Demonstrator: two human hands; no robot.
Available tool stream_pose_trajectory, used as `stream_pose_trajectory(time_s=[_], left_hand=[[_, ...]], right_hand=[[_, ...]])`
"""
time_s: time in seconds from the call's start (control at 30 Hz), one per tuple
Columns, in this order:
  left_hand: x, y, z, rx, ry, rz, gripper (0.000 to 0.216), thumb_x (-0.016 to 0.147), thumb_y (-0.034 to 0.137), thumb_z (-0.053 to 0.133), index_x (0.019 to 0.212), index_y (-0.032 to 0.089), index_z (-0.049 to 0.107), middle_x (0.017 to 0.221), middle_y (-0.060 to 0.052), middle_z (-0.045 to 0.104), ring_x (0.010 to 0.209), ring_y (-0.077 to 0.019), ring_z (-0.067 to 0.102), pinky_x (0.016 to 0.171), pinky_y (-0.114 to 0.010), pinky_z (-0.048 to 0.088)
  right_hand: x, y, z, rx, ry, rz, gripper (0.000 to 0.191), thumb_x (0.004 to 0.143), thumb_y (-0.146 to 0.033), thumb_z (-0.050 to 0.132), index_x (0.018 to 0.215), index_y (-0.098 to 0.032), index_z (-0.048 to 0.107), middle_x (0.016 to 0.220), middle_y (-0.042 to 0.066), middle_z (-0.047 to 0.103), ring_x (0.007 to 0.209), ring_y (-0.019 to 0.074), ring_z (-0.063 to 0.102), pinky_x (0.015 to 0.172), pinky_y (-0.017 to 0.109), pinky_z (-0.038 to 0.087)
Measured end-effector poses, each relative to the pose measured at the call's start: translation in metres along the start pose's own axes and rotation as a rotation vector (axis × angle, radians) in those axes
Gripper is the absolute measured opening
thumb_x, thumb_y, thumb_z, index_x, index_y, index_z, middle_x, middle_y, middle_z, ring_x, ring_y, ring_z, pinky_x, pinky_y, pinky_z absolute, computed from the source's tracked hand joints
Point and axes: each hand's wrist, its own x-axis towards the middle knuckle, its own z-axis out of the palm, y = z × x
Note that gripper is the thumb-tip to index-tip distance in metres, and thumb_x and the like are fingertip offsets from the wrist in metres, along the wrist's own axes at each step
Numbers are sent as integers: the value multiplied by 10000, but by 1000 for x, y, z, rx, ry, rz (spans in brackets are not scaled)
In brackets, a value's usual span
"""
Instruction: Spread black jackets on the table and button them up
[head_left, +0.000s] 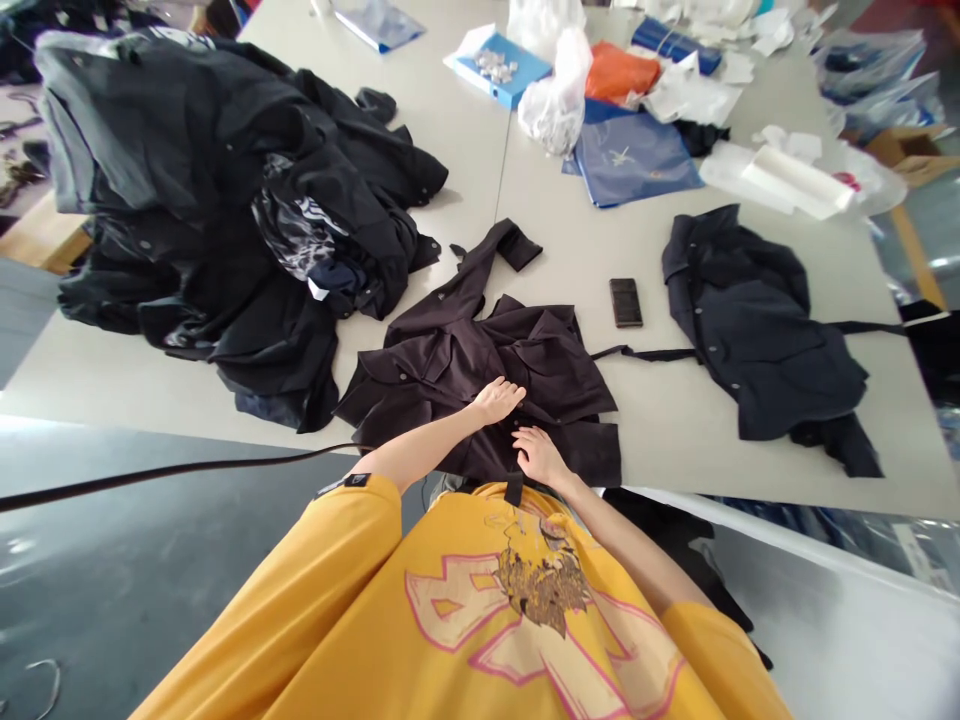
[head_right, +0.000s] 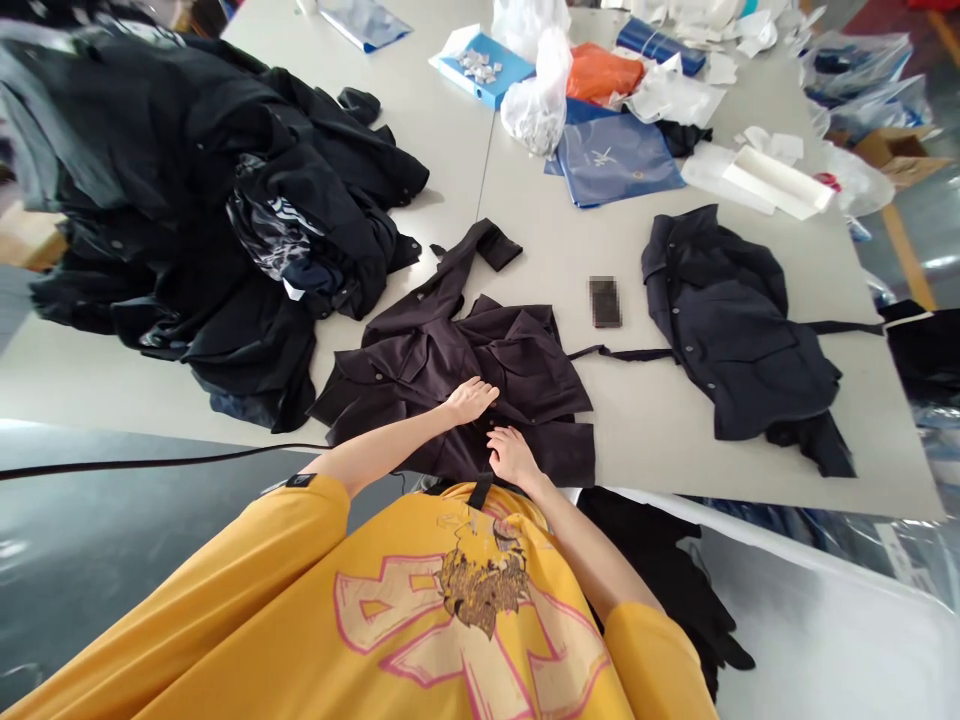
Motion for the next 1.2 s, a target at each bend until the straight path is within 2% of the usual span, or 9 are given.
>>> stream_pose_trajectory(time_s=[0.17, 0.27, 0.33, 0.43, 0.5, 0.6, 0.83, 1.07, 1.2], left_hand=[[-18, 3, -10, 28, -102, 51, 259, 877, 150, 631, 1134, 123, 657, 1047, -128, 697, 1010, -260, 640, 1137, -478, 321], [-30, 12, -6, 38, -36, 40, 242, 869, 172, 626, 1099, 128, 686, 1235, -170, 644, 1199, -310, 556, 1154, -534, 290], [-35, 20, -1, 27, 25, 38, 195, 903, 227, 613, 1046, 129, 701, 1298, -178, 601, 1252, -320, 504, 1111, -504, 339], [-40, 32, 8, -2, 69, -13, 187, 970, 269, 564, 991, 142, 700, 1171, -157, 616, 1121, -288, 538, 950, -426, 423], [-44, 36, 15, -33, 95, -41, 198, 1005, 264, 528, 1039, 161, 694, 1068, -126, 624, 1022, -260, 557, 867, -394, 427], [-49, 36, 28, -107, 135, 4, 213, 1036, 251, 502, 1140, 183, 674, 1001, -83, 639, 944, -216, 573, 821, -356, 421], [-51, 35, 51, -167, 198, 43, 238, 1064, 267, 471, 1064, 177, 691, 998, -66, 671, 935, -191, 585, 828, -342, 414], [-60, 36, 47, -92, 170, 88, 263, 1066, 251, 437, 1158, 189, 675, 1055, -84, 660, 975, -207, 566, 874, -373, 397], [-60, 34, 43, -29, 155, 122, 253, 1041, 212, 456, 1176, 193, 669, 1038, -85, 656, 976, -226, 552, 885, -405, 395]], right_hand=[[-6, -8, 4, -19, 43, 18, 290, 841, -79, 526, 1002, -168, 750, 1280, 97, 703, 1272, 247, 573, 1178, 447, 372], [-8, -16, 6, -86, 85, 61, 272, 851, -83, 520, 968, -169, 750, 1314, 123, 668, 1268, 253, 556, 1159, 442, 376], [-10, -21, 7, -132, 108, 106, 246, 851, -104, 538, 959, -169, 749, 1374, 140, 624, 1294, 275, 525, 1163, 456, 360], [-13, -23, 11, -145, 114, 160, 233, 848, -124, 554, 971, -170, 747, 1444, 148, 573, 1357, 289, 472, 1194, 471, 311], [-17, -21, 13, -131, 109, 172, 249, 852, -128, 547, 997, -175, 744, 1464, 139, 563, 1379, 281, 459, 1210, 476, 281], [-21, -18, 13, -111, 105, 155, 284, 862, -133, 530, 1049, -183, 737, 1481, 119, 558, 1396, 267, 452, 1225, 483, 248], [-23, -18, 10, -88, 59, 171, 327, 873, -134, 509, 1107, -181, 733, 1487, 116, 557, 1418, 265, 441, 1207, 486, 281], [-24, -20, 11, -100, 116, 210, 320, 908, -127, 496, 1112, -185, 736, 1395, 109, 624, 1318, 241, 520, 1189, 443, 295], [-18, -26, 2, -85, 101, 282, 307, 932, -121, 479, 1092, -190, 732, 1251, 89, 693, 1177, 212, 595, 1062, 367, 392]])
